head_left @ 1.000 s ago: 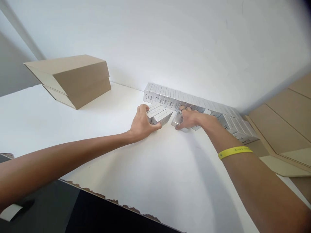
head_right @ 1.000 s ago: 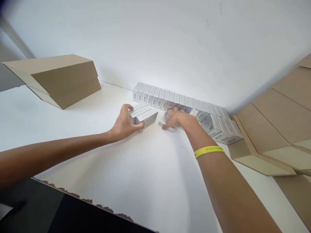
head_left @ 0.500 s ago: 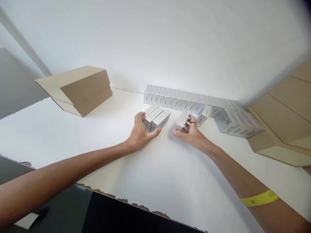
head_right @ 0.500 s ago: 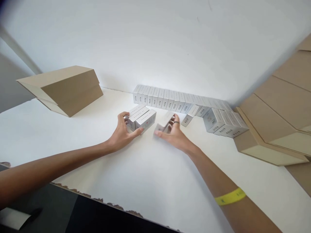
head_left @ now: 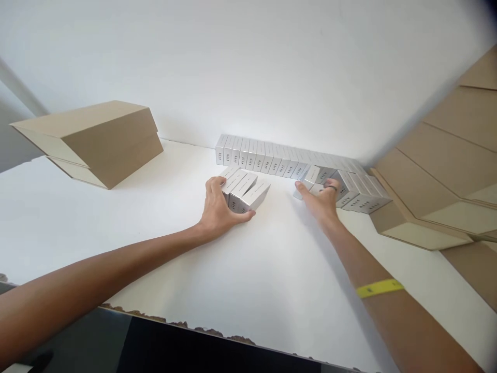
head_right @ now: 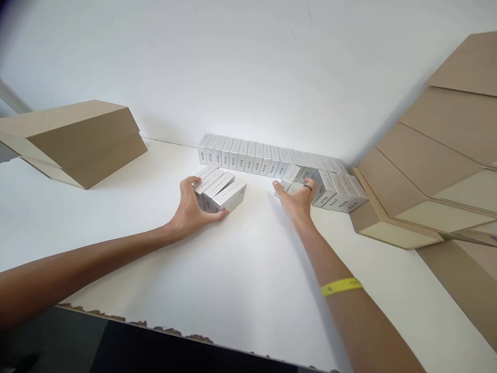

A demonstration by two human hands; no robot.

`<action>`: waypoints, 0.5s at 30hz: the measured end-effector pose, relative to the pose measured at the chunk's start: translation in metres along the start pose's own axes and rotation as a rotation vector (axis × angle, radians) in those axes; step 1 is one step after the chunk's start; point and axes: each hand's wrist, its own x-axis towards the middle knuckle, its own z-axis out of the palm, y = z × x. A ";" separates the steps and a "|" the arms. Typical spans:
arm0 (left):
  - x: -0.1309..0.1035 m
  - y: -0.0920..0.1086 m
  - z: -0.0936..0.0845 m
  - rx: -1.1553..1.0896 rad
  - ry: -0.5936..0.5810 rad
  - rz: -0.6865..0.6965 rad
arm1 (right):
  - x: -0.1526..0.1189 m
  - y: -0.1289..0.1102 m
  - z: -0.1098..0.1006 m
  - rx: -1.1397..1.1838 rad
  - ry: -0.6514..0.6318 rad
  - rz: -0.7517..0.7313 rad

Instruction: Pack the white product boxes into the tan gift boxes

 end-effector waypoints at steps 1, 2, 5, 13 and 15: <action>0.002 0.003 0.005 0.008 0.012 -0.020 | 0.004 0.000 0.006 -0.022 -0.009 0.018; 0.005 0.005 0.008 0.016 0.025 -0.040 | 0.008 0.000 0.010 -0.050 -0.013 0.027; 0.007 0.008 0.010 0.041 0.052 -0.073 | 0.010 0.002 0.005 -0.150 0.014 0.026; -0.003 0.005 0.001 0.042 -0.017 -0.084 | -0.039 -0.007 -0.022 -0.094 -0.220 -0.115; -0.002 0.008 0.005 -0.057 -0.076 -0.057 | -0.053 -0.015 -0.009 0.013 -0.318 -0.152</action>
